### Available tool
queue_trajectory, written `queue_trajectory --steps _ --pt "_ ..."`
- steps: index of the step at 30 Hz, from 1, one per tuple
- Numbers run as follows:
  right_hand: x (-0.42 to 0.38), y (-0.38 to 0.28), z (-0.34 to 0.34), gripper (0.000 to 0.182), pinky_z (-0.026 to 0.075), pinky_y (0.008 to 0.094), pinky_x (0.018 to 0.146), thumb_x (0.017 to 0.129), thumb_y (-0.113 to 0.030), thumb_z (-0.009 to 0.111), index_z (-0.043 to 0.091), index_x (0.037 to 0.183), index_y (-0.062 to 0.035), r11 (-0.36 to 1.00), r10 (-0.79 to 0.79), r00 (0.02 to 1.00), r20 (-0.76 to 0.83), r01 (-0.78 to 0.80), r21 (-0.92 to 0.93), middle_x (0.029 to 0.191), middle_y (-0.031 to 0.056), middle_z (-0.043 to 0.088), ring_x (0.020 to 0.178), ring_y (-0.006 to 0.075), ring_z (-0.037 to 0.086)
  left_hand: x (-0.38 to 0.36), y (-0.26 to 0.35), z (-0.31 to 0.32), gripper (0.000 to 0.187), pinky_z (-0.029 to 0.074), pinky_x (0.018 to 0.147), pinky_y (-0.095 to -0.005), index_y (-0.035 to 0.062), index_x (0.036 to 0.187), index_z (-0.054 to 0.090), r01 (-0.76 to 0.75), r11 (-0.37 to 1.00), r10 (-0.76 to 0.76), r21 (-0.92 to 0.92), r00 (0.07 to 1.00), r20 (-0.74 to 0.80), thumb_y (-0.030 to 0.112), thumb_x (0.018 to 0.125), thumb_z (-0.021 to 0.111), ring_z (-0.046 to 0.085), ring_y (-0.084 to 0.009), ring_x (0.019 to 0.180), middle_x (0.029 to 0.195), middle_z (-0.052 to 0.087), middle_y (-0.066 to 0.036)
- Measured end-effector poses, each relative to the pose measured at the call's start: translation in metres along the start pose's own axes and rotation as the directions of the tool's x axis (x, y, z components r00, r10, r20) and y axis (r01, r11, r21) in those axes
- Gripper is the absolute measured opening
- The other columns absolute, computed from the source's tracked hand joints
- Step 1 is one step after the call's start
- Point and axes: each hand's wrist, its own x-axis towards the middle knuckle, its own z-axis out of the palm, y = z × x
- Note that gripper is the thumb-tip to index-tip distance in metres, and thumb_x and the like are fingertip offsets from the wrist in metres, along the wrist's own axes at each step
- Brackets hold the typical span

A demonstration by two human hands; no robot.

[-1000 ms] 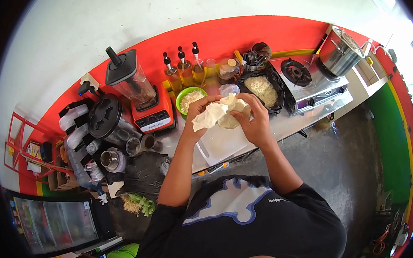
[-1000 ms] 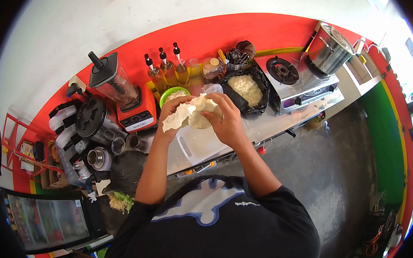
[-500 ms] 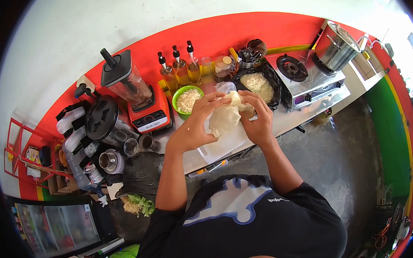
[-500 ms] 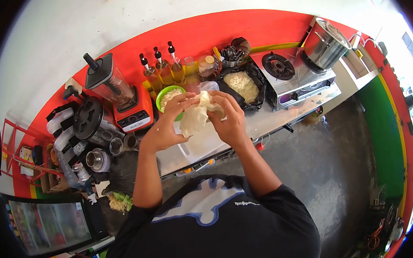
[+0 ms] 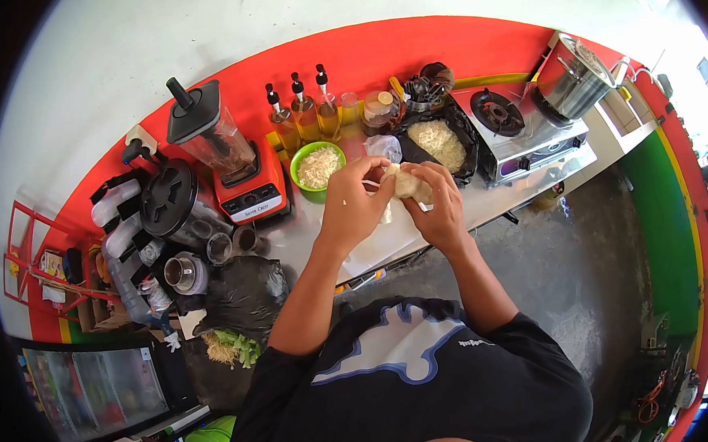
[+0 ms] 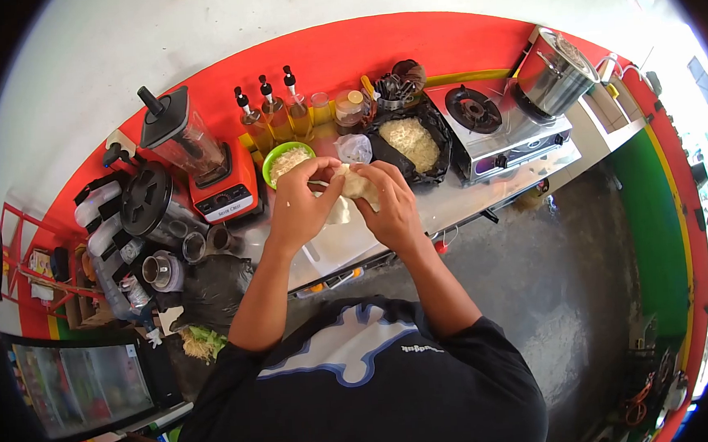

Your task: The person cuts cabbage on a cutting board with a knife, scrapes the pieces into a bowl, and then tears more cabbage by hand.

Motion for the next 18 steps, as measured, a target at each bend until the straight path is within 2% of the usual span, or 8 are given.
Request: queue_trajectory --steps 2,3,5,8,9,11,14,18 --pt "0.002 -0.004 -0.003 0.052 0.052 0.0435 0.09 0.072 0.004 0.08 0.056 0.118 -0.0033 0.998 -0.054 0.996 0.069 0.056 -0.036 0.117 0.0116 0.069 0.109 0.0353 0.062 -0.002 0.0 0.004 0.02 0.054 0.074 -0.0354 -0.003 0.104 0.067 -0.024 0.997 0.026 0.068 0.999 -0.031 0.008 0.087 0.072 0.068 -0.0251 0.083 0.09 0.067 -0.014" --pt "0.0 -0.003 -0.003 0.052 0.052 0.0435 0.09 0.072 0.004 0.08 0.056 0.118 -0.0033 0.998 -0.05 0.996 0.068 0.052 -0.036 0.117 0.0116 0.069 0.109 0.0353 0.062 -0.003 -0.003 0.006 0.02 0.054 0.074 -0.0354 -0.003 0.104 0.067 -0.022 0.997 0.024 0.068 0.999 -0.027 0.008 0.087 0.072 0.068 -0.0251 0.083 0.09 0.067 -0.014" --pt "-0.001 0.001 -0.004 0.048 0.052 0.0439 0.091 0.072 0.003 0.08 0.057 0.113 -0.0042 0.997 -0.073 0.993 0.087 0.075 -0.019 0.119 0.0101 0.069 0.11 0.0352 0.062 -0.002 -0.008 0.008 0.014 0.054 0.073 -0.0377 -0.0027 0.103 0.067 -0.143 0.965 0.164 0.222 0.983 -0.079 0.002 0.089 0.066 0.067 -0.0269 0.082 0.091 0.067 -0.016" --pt "0.003 0.001 -0.007 0.043 0.052 0.0436 0.091 0.072 0.003 0.08 0.057 0.108 -0.004 0.994 -0.097 0.991 0.088 0.101 -0.039 0.118 0.0105 0.069 0.11 0.0349 0.062 0.001 -0.007 0.002 0.015 0.056 0.075 -0.0299 -0.0028 0.105 0.067 -0.229 0.938 0.23 0.261 0.973 0.024 -0.003 0.094 0.058 0.069 -0.0218 0.082 0.095 0.067 -0.012" --pt "0.004 0.002 -0.009 0.043 0.052 0.0436 0.091 0.072 0.003 0.08 0.057 0.108 -0.004 0.994 -0.099 0.991 0.088 0.102 -0.037 0.118 0.0105 0.069 0.11 0.0349 0.062 0.002 -0.006 0.0 0.015 0.056 0.075 -0.0299 -0.0028 0.105 0.067 -0.228 0.937 0.23 0.263 0.973 0.023 -0.003 0.094 0.058 0.069 -0.0218 0.082 0.095 0.067 -0.012" --pt "0.005 0.003 -0.012 0.041 0.052 0.0431 0.091 0.071 0.003 0.08 0.058 0.104 -0.0035 0.998 -0.051 0.995 0.082 0.05 0.024 0.117 0.0108 0.07 0.109 0.0349 0.062 0.002 -0.006 -0.004 0.013 0.056 0.075 -0.0297 -0.0019 0.104 0.067 -0.21 0.974 0.202 0.08 0.974 0.104 -0.004 0.094 0.058 0.066 -0.021 0.084 0.094 0.065 -0.012" --pt "0.008 0.003 -0.014 0.041 0.052 0.0427 0.091 0.071 0.004 0.08 0.058 0.104 -0.0035 0.997 -0.016 0.994 0.111 0.008 0.076 0.117 0.0111 0.07 0.109 0.0348 0.062 0.003 -0.015 -0.001 0.012 0.054 0.072 -0.0343 -0.0005 0.102 0.067 -0.238 0.971 0.239 -0.025 0.97 0.047 0.0 0.091 0.062 0.065 -0.0249 0.079 0.091 0.062 -0.013" --pt "0.011 0.0 -0.016 0.042 0.053 0.0422 0.09 0.07 0.005 0.081 0.057 0.104 -0.0036 0.987 0.037 0.991 0.125 -0.056 0.149 0.117 0.0121 0.07 0.108 0.034 0.063 0.001 -0.009 -0.008 0.01 0.056 0.073 -0.0314 -0.0018 0.099 0.065 -0.268 0.963 0.269 -0.029 0.958 0.1 0.003 0.09 0.065 0.066 -0.0226 0.08 0.091 0.062 -0.012"
